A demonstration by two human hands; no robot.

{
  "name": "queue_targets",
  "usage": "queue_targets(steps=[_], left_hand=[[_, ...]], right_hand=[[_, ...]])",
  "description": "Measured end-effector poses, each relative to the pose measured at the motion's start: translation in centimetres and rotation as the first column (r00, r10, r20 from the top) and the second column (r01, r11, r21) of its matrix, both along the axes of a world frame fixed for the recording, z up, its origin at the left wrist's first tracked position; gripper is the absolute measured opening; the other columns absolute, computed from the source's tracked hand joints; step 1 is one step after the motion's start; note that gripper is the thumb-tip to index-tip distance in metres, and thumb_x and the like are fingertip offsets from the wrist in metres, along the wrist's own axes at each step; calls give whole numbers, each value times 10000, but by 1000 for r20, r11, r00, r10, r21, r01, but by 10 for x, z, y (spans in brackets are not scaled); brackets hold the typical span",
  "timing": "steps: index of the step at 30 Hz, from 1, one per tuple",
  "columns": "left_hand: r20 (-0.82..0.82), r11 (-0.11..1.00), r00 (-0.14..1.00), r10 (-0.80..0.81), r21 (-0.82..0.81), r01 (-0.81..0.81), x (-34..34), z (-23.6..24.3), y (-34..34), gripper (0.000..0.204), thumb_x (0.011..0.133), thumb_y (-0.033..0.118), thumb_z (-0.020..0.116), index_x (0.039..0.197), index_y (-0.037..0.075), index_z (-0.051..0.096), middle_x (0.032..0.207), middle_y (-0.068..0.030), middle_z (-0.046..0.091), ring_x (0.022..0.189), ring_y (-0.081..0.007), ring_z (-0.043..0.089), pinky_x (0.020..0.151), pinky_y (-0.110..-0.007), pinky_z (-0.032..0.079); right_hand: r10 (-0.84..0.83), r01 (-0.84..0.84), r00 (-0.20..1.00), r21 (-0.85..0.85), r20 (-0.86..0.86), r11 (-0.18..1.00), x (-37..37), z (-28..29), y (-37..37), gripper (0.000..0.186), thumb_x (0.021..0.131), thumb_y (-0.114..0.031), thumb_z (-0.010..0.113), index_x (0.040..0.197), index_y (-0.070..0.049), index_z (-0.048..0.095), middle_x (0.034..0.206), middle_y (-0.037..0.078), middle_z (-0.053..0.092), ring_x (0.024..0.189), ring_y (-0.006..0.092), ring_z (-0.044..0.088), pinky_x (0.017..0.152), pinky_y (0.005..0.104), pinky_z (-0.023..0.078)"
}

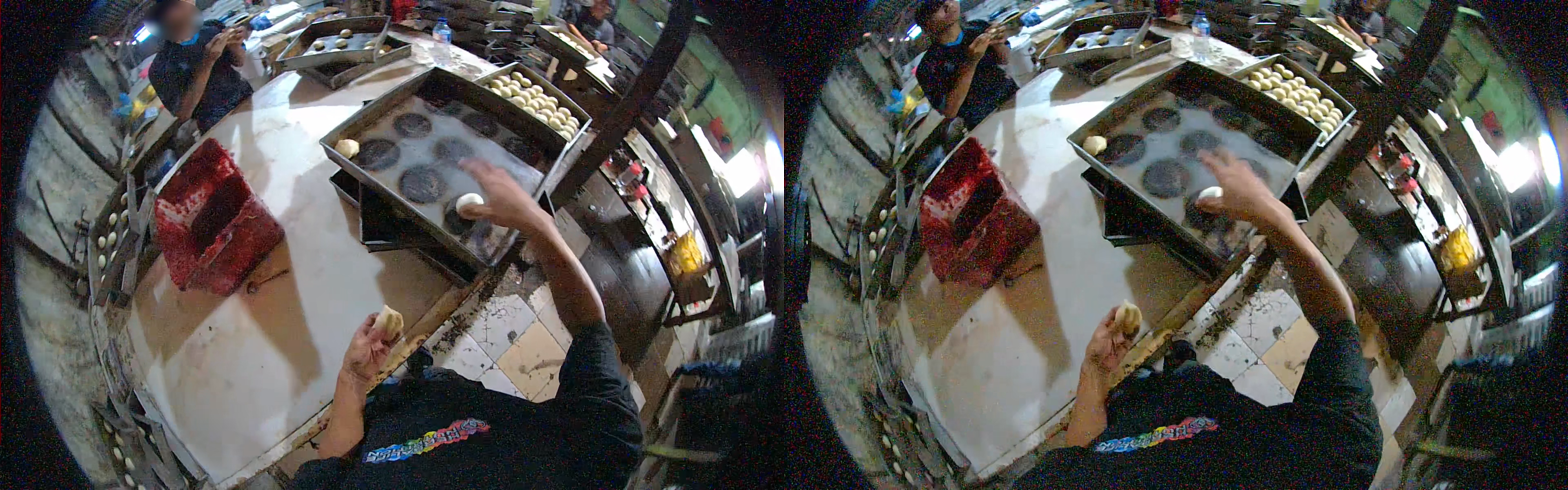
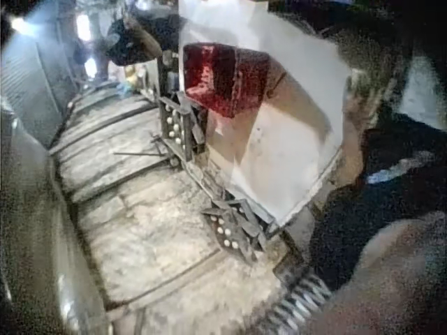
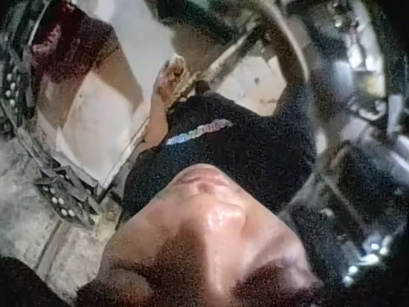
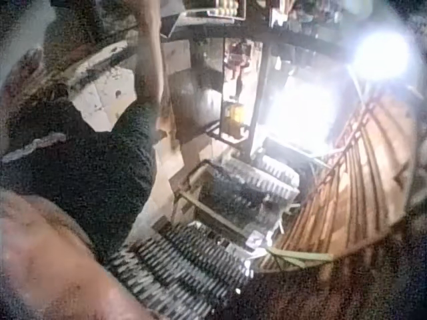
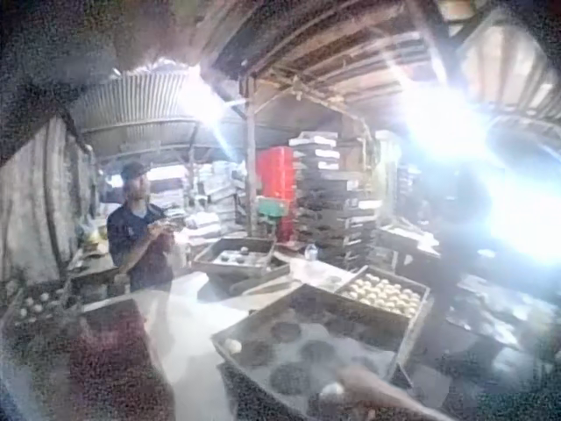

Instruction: The person fills dough balls with red jam using a spoon, pinches the dough closed around the filling by hand, and places the filled dough onto baking trays.

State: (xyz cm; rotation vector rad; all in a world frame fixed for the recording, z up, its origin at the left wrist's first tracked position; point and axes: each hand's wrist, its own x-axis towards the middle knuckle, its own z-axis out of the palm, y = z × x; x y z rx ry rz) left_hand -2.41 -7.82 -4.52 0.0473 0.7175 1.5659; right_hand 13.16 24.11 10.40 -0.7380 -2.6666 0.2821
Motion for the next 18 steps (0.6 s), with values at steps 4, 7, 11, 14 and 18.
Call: queue_targets(steps=[4, 7, 11, 14, 18], left_hand=[[-31, 982, 985, 171, -74, -173, 18, 9, -12, 324, 802, 58, 586, 1095, 40, 450, 1018, -116, 570, 955, -243, 567, 809, -371, 497], [-155, 992, 980, 127, 3, -128, 17, 15, -18, 312, 802, 51, 587, 1091, 32, 472, 1026, -115, 571, 942, -208, 563, 817, -345, 485], [-681, 957, 719, 142, -91, -275, 11, 32, -1, 251, 776, -38, 558, 1023, 9, 544, 963, -60, 584, 904, -126, 541, 797, -280, 461], [-855, 912, 504, 118, -108, -397, -15, 34, -26, 242, 757, -83, 513, 984, -13, 560, 925, -50, 592, 896, -109, 536, 808, -264, 446], [-635, 986, 772, 18, -116, -118, -60, -2, -82, 209, 770, -14, 575, 977, 13, 579, 913, -44, 601, 878, -113, 546, 803, -275, 446]], right_hand=[[-167, -456, 555, -466, -815, 759, 13, 53, -80, 447, 848, -220, 537, 1215, -2, 405, 1173, 140, 482, 997, 197, 515, 860, 326, 417], [-44, -656, 622, -551, -782, 515, -25, 2, -145, 457, 852, -282, 522, 1188, 13, 427, 1176, 144, 474, 1037, 229, 500, 875, 347, 400], [-246, -488, 819, -854, -519, 178, -83, -106, -220, 649, 871, -497, 397, 1331, -56, 271, 1368, 150, 291, 1263, 266, 293, 1007, 395, 282], [-392, -427, 849, -897, -355, -112, -125, -115, -246, 635, 881, -500, 368, 1338, -72, 260, 1385, 139, 266, 1282, 270, 255, 1027, 398, 253], [-46, -273, 961, -913, -272, -302, -193, -138, -265, 447, 911, -319, 389, 1263, -44, 368, 1306, 108, 383, 1189, 230, 379, 984, 384, 307]])
